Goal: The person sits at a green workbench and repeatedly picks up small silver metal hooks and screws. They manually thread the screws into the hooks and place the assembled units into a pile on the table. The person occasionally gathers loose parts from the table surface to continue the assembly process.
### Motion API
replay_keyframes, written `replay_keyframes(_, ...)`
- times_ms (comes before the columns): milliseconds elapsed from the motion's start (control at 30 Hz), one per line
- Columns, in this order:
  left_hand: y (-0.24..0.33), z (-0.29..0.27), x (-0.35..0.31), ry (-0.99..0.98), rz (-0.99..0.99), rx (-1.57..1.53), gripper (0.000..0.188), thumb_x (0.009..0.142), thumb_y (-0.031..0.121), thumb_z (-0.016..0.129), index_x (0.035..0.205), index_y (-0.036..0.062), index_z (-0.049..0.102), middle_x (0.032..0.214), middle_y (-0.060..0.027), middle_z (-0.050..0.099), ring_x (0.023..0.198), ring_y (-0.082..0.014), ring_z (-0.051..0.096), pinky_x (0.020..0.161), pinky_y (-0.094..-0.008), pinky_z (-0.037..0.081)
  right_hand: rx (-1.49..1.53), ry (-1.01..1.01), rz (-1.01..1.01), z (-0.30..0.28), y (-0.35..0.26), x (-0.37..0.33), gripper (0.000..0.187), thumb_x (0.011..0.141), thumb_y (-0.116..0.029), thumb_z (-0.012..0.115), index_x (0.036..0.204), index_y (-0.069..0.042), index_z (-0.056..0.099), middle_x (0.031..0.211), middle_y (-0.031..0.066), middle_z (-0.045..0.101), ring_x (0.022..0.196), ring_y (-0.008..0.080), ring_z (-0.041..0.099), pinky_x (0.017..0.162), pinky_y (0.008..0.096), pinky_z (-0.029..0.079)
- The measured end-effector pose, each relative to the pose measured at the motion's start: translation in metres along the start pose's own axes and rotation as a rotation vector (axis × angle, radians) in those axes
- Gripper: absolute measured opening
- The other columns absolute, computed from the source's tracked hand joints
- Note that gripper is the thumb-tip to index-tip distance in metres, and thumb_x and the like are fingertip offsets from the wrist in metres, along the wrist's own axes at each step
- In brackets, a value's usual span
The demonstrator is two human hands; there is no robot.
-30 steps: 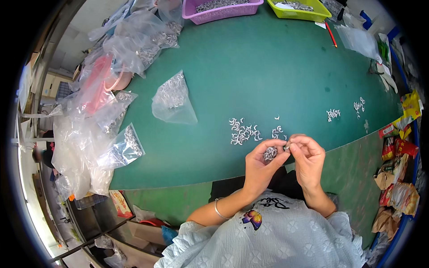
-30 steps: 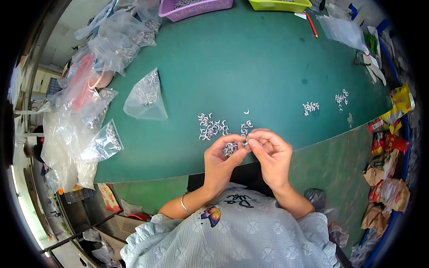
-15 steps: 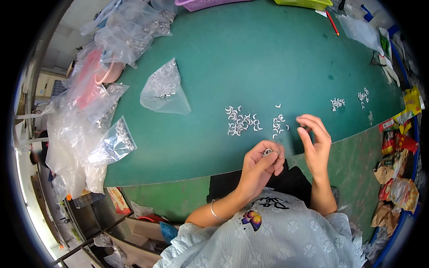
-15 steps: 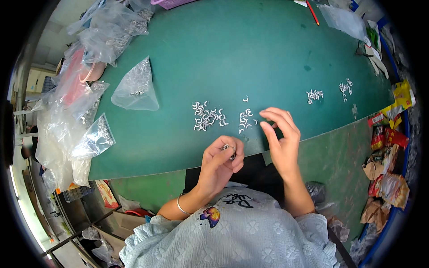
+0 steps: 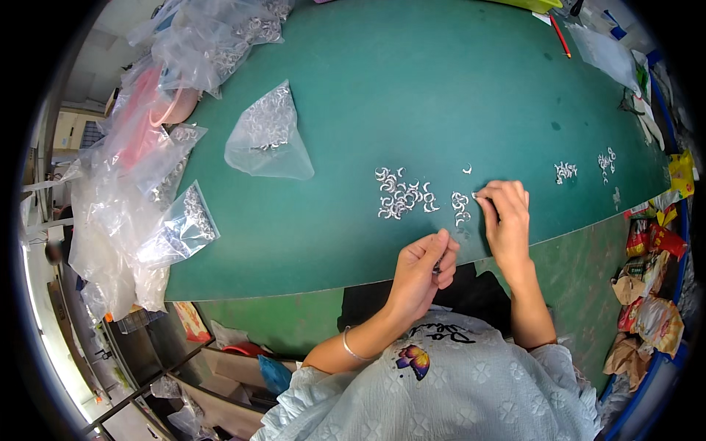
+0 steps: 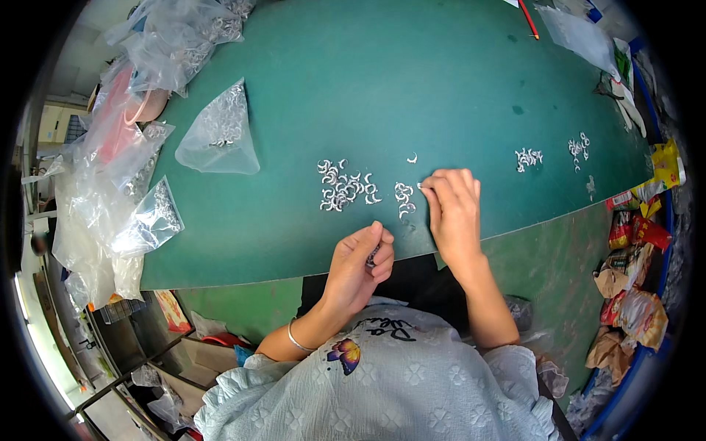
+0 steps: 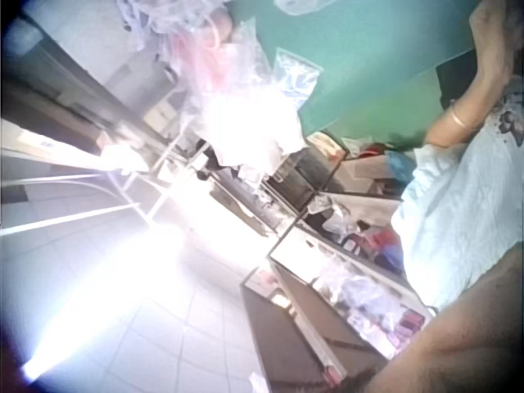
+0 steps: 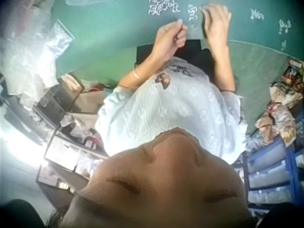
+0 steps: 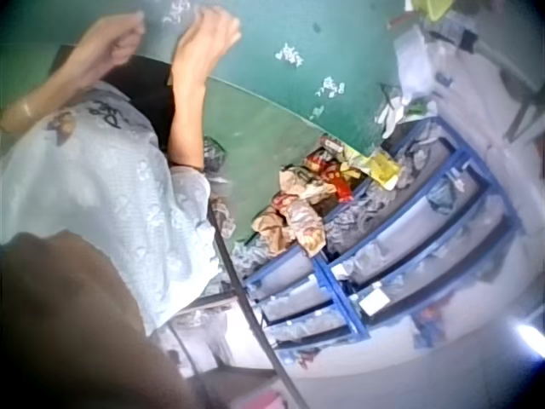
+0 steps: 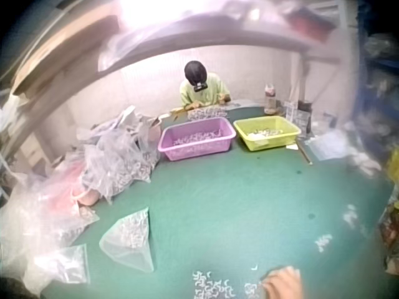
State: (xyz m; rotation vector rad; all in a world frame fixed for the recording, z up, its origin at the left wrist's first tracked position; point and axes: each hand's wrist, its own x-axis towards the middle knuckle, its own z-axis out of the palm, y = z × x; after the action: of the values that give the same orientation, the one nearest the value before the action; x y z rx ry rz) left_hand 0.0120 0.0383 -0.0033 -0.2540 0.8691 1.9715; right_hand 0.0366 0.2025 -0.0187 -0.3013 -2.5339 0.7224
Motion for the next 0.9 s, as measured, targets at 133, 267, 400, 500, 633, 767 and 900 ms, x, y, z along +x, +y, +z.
replay_keyframes(133,0.0,0.001,0.003,0.015,-0.004,0.017,0.025,0.093,0.022,0.045,0.096,0.0003,0.055,0.062,0.0006,0.041,0.051,-0.0069,0.037,0.044,-0.0191,0.03,0.068,0.083,0.02,0.0,0.004,0.001,0.012,0.069,0.0,0.064,0.079,-0.003,0.057,0.082,0.0082,0.055,0.079,0.0261,0.05,0.07,0.0332,0.036)
replay_keyframes(267,-0.001,0.005,0.003,0.065,0.017,0.079,0.024,0.093,0.02,0.045,0.103,-0.0006,0.055,0.063,0.0005,0.042,0.051,-0.0061,0.035,0.044,-0.0186,0.029,-0.06,0.01,0.002,-0.004,-0.008,0.005,0.013,0.069,-0.001,0.065,0.08,-0.003,0.057,0.083,0.008,0.055,0.08,0.0258,0.05,0.071,0.0339,0.036)
replay_keyframes(400,-0.001,0.004,0.003,0.042,-0.001,0.057,0.024,0.092,0.018,0.046,0.103,-0.0011,0.054,0.063,0.0008,0.042,0.051,-0.0051,0.035,0.044,-0.0184,0.028,-0.083,0.044,-0.047,0.002,0.006,0.0,0.017,0.069,-0.004,0.066,0.083,-0.004,0.058,0.085,0.0069,0.055,0.083,0.025,0.05,0.072,0.0345,0.035)
replay_keyframes(500,-0.001,0.001,0.003,0.011,-0.018,0.015,0.023,0.092,0.018,0.046,0.103,-0.0013,0.055,0.062,0.0011,0.041,0.051,-0.0047,0.034,0.044,-0.0184,0.028,-0.063,0.066,-0.028,-0.002,0.003,0.003,0.017,0.068,-0.005,0.067,0.082,-0.004,0.058,0.085,0.0064,0.054,0.084,0.0244,0.049,0.072,0.0348,0.035)
replay_keyframes(633,-0.002,0.0,0.004,0.014,-0.014,0.006,0.022,0.092,0.016,0.046,0.102,-0.0018,0.055,0.062,0.0014,0.039,0.051,-0.0046,0.033,0.044,-0.018,0.027,-0.137,-0.004,-0.009,-0.002,-0.005,0.005,0.016,0.068,-0.006,0.068,0.079,-0.004,0.057,0.083,0.0066,0.054,0.084,0.0241,0.049,0.072,0.0347,0.034)
replay_keyframes(767,-0.003,0.0,0.004,0.024,-0.02,0.004,0.021,0.092,0.015,0.046,0.102,-0.0018,0.055,0.062,0.0016,0.039,0.051,-0.0048,0.033,0.045,-0.0178,0.027,-0.172,0.066,0.004,-0.004,-0.001,0.001,0.012,0.07,-0.005,0.065,0.078,-0.005,0.056,0.083,0.0055,0.054,0.082,0.0242,0.049,0.07,0.0351,0.034)
replay_keyframes(900,-0.003,0.002,0.005,0.027,-0.017,0.014,0.021,0.091,0.014,0.046,0.102,-0.0014,0.055,0.062,0.0019,0.039,0.052,-0.0047,0.032,0.045,-0.0178,0.026,-0.134,0.066,0.031,-0.005,0.004,0.003,0.012,0.072,-0.005,0.064,0.081,-0.005,0.057,0.085,0.0057,0.055,0.082,0.0241,0.049,0.07,0.0343,0.034)
